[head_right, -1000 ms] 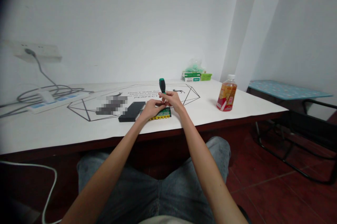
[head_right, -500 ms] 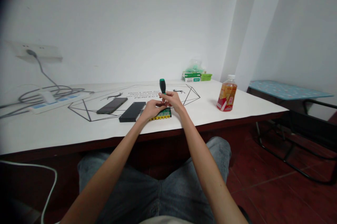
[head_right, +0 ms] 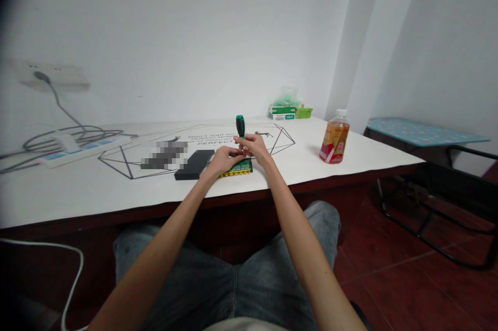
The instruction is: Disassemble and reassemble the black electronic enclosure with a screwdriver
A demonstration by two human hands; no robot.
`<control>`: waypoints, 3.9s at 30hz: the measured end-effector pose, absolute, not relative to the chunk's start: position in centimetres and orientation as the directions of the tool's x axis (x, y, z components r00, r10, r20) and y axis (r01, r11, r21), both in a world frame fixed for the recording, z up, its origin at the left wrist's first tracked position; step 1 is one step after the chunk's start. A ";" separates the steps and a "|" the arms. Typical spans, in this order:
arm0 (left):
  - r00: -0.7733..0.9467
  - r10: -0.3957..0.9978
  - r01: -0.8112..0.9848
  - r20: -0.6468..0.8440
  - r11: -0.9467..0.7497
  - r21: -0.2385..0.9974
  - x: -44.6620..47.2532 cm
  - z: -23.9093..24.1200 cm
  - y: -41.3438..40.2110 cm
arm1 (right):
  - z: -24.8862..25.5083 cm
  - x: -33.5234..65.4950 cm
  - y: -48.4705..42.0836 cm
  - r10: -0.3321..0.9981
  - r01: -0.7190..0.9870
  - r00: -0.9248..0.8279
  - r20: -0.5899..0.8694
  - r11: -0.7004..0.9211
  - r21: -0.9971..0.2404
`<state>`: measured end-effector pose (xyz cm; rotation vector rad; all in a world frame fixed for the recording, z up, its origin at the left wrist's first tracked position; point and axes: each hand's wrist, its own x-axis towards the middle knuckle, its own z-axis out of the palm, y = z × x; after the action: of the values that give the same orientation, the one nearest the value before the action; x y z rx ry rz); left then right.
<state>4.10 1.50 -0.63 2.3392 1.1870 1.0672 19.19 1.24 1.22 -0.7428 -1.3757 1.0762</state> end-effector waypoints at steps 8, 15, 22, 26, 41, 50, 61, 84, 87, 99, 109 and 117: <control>0.344 0.802 0.561 0.488 -0.592 0.578 4.1 -0.7 1.3 | 1.1 19.2 1.5 0.910 -0.171 -0.129 0.395 0.372 -0.912; 0.401 0.779 0.485 0.482 -0.627 0.610 4.1 -0.8 1.5 | 1.1 19.3 1.5 0.907 -0.160 -0.119 0.403 0.383 -0.910; 0.361 0.805 0.563 0.470 -0.590 0.579 4.2 -0.8 1.6 | 0.9 19.2 1.7 0.912 -0.153 -0.111 0.394 0.376 -0.914; 0.359 0.810 0.579 0.464 -0.583 0.570 4.3 -0.8 1.5 | 0.7 19.3 2.1 0.907 -0.149 -0.118 0.404 0.387 -0.910; 0.361 0.803 0.545 0.475 -0.595 0.591 4.2 -0.7 1.5 | 0.9 19.2 1.7 0.910 -0.154 -0.102 0.403 0.385 -0.910; 0.380 0.786 0.536 0.488 -0.617 0.577 4.2 -1.1 1.9 | 0.9 19.1 1.8 0.913 -0.162 -0.102 0.394 0.376 -0.912; 0.368 0.791 0.547 0.488 -0.609 0.574 4.3 -1.2 1.9 | 0.9 19.1 1.7 0.913 -0.149 -0.101 0.395 0.379 -0.913; 0.368 0.797 0.584 0.479 -0.599 0.548 4.3 -1.0 1.7 | 0.7 19.2 1.8 0.905 -0.150 -0.084 0.417 0.402 -0.903; 0.392 0.792 0.583 0.468 -0.607 0.540 4.4 -0.8 1.5 | 0.6 19.2 1.9 0.901 -0.139 -0.094 0.423 0.409 -0.902; 0.380 0.794 0.638 0.474 -0.596 0.488 4.4 -0.8 1.3 | 0.5 19.2 1.8 0.904 -0.138 -0.084 0.418 0.405 -0.904; 0.370 0.800 0.641 0.472 -0.588 0.493 4.4 -0.8 1.3 | 0.6 19.0 1.8 0.908 -0.133 -0.046 0.418 0.409 -0.903; 0.337 0.799 0.640 0.499 -0.583 0.501 4.2 -0.9 1.2 | 0.6 19.1 1.8 0.910 -0.159 -0.036 0.413 0.403 -0.901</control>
<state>4.21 1.16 -0.89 2.3840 1.3055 1.0798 19.08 1.76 0.62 -0.7576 -1.3203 1.0079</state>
